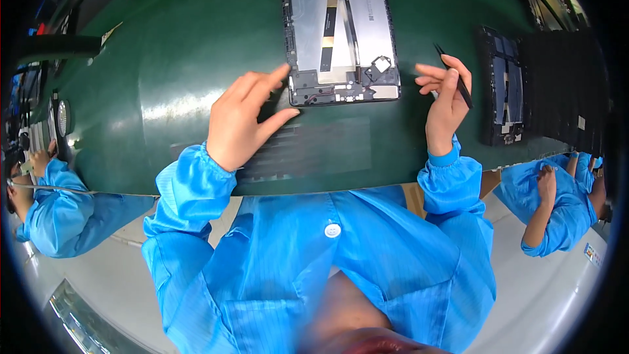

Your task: Connecting ribbon cables and components within tablet or screen panels on an assembly line.

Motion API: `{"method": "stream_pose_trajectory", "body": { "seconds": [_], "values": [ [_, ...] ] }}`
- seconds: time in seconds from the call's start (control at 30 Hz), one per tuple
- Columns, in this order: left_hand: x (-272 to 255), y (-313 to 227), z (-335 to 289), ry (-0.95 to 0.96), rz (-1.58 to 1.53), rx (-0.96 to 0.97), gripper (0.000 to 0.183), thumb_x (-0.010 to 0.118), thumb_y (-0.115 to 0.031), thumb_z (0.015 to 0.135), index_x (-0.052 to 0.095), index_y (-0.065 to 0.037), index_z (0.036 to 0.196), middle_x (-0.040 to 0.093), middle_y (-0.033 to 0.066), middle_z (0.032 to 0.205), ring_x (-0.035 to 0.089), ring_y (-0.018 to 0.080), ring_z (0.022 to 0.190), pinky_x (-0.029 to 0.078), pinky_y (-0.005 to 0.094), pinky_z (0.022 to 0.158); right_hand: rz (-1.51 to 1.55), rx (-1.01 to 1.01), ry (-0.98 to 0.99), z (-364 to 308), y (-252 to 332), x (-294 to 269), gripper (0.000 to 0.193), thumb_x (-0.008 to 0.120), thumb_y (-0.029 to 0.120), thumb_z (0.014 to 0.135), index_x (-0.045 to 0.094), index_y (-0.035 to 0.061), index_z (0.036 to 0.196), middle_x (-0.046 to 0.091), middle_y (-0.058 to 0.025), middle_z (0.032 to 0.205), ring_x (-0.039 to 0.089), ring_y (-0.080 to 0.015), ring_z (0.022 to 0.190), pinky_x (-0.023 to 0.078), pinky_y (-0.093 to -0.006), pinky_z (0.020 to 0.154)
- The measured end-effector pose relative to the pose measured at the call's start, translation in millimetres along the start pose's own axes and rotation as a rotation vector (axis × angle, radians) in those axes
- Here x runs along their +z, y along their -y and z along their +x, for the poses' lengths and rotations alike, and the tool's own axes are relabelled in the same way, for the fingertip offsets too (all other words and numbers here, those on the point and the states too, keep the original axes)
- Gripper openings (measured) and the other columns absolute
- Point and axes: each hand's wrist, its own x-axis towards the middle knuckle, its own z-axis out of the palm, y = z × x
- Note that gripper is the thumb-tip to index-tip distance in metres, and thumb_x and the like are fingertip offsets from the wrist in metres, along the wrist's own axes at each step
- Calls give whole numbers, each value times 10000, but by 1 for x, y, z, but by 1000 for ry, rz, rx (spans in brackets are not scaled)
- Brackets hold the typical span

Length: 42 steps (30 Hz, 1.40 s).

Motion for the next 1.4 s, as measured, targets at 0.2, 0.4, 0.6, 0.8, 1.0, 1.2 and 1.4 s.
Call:
{"method": "stream_pose_trajectory", "body": {
  "seconds": [0.2,0.4,0.6,0.8,1.0,1.2,1.4],
  "values": [
    [15,-7,5,-86,121,219,227,815,-123,753,725,-110,961,661,25,928,656,237,817,548,357,698,113,-141,375,-16,32,37,265,445,155,1093,525,18,1305,735,-130,909,695,-176,777,545,-292,743],
    [17,-2,5,-154,-12,168,168,791,-85,767,711,-117,911,654,17,883,653,225,803,548,349,680,-74,-278,586,-8,49,87,155,636,54,962,651,47,1116,725,-114,932,701,-288,851,544,-378,758],
    [24,2,7,-237,8,246,218,815,-44,725,727,-86,920,682,44,867,671,233,774,552,341,646,-101,-155,629,-15,46,89,277,759,-42,830,618,26,1059,702,-103,952,721,-237,884,551,-339,766],
    [19,-7,3,-101,-304,23,143,772,-131,835,694,-101,950,667,26,853,667,209,756,536,342,631,-117,-112,587,-20,39,89,288,766,-34,830,606,22,1063,711,-96,960,727,-232,890,549,-327,791],
    [22,-1,4,-33,-482,-114,167,793,-36,814,735,-67,967,661,37,825,546,124,615,445,272,553,-153,-191,599,-18,40,91,310,779,-24,809,616,36,1066,732,-88,934,722,-239,887,535,-339,802],
    [21,-5,3,8,-601,-157,165,776,-17,826,739,-62,980,678,41,851,545,112,622,453,266,566,-108,-111,602,-17,43,90,322,778,-8,808,613,47,1079,736,-73,906,711,-251,862,518,-348,803],
    [26,2,4,-213,-205,178,232,842,-29,710,753,-85,917,688,37,860,610,211,710,503,324,626,-141,-152,621,-16,41,87,331,772,-7,798,619,64,1082,732,-58,887,696,-252,860,505,-358,797]
  ]
}}
